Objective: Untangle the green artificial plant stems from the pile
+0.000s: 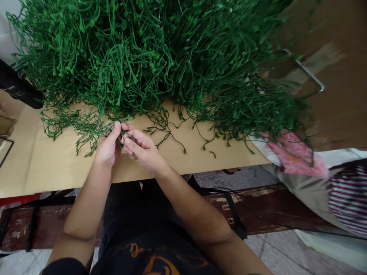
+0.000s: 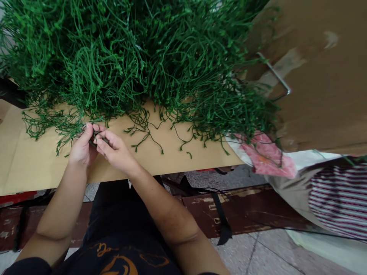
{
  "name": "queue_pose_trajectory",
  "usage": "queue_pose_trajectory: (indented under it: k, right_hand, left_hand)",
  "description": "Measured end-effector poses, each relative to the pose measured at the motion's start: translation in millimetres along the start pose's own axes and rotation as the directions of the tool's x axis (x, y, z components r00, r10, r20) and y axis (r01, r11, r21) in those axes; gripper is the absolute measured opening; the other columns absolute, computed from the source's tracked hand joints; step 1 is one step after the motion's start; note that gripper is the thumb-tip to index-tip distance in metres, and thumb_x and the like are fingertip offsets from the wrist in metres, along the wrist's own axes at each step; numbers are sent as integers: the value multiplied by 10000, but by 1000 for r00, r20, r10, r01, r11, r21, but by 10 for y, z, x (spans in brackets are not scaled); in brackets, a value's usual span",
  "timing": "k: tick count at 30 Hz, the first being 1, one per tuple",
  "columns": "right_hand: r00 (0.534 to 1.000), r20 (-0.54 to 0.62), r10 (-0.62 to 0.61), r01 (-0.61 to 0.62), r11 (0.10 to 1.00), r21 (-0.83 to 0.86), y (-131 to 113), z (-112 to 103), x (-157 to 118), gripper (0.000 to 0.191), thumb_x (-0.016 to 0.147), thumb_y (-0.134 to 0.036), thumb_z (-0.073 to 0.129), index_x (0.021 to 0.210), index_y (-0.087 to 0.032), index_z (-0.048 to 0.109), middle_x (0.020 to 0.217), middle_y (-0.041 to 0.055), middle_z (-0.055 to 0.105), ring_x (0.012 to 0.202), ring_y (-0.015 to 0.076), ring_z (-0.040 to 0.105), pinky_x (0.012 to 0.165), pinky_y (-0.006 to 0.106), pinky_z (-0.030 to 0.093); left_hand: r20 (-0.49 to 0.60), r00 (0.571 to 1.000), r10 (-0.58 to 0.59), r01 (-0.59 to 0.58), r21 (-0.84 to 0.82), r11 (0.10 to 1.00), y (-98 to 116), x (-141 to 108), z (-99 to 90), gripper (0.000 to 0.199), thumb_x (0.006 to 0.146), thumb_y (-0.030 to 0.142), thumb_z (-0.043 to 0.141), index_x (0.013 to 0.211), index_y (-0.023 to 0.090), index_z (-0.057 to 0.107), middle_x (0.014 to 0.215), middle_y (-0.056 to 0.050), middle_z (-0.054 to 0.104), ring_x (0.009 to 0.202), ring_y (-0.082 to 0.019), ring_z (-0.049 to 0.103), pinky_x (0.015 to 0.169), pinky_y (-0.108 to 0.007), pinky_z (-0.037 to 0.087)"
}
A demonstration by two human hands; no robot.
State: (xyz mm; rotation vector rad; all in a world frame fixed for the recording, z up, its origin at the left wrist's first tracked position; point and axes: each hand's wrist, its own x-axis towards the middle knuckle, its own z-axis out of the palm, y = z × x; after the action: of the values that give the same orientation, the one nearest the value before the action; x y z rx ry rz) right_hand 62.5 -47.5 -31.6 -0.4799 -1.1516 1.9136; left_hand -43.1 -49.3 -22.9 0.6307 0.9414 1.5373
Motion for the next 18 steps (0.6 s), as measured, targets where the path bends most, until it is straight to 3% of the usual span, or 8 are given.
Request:
queue_pose_trajectory:
  k: [6, 10, 14, 18]
  right_hand:
    - [1000, -22, -10, 8, 996, -91, -26, -47, 7, 173, 761, -345, 599, 773, -178, 553, 625, -46, 431, 539, 50, 380, 502, 192, 368]
    - [999, 26, -19, 24, 983, -183, -5, -64, -5, 121, 790, -278, 530, 730, -174, 514, 671, -25, 461, 622, 69, 442, 605, 214, 426]
    - [979, 205, -16, 76, 955, -288, 137, 30, -35, 104, 805, -206, 454, 711, -170, 479, 717, -2, 488, 687, 88, 480, 699, 253, 446]
    - [945, 325, -42, 169, 912, -374, 176, 124, -108, 127, 848, -215, 429, 750, -163, 490, 776, 30, 538, 712, 110, 512, 686, 277, 459]
  left_hand:
    - [-54, 992, -113, 113, 0, 994, -5, 8, 1, 289, 824, 369, 565, 616, 169, 574, 676, 5, 602, 752, -103, 629, 798, -254, 505]
    - [-35, 989, -143, 142, -41, 989, 13, 15, -5, 324, 855, 384, 516, 608, 174, 517, 661, 17, 567, 689, -78, 599, 760, -232, 495]
    - [-39, 981, -190, 182, -157, 971, 95, 61, -44, 334, 895, 366, 447, 616, 185, 470, 591, 40, 517, 571, -55, 537, 612, -194, 470]
    - [-70, 988, -140, 129, -143, 981, 161, 66, -61, 312, 886, 368, 467, 634, 185, 478, 601, 41, 536, 584, -53, 555, 594, -184, 470]
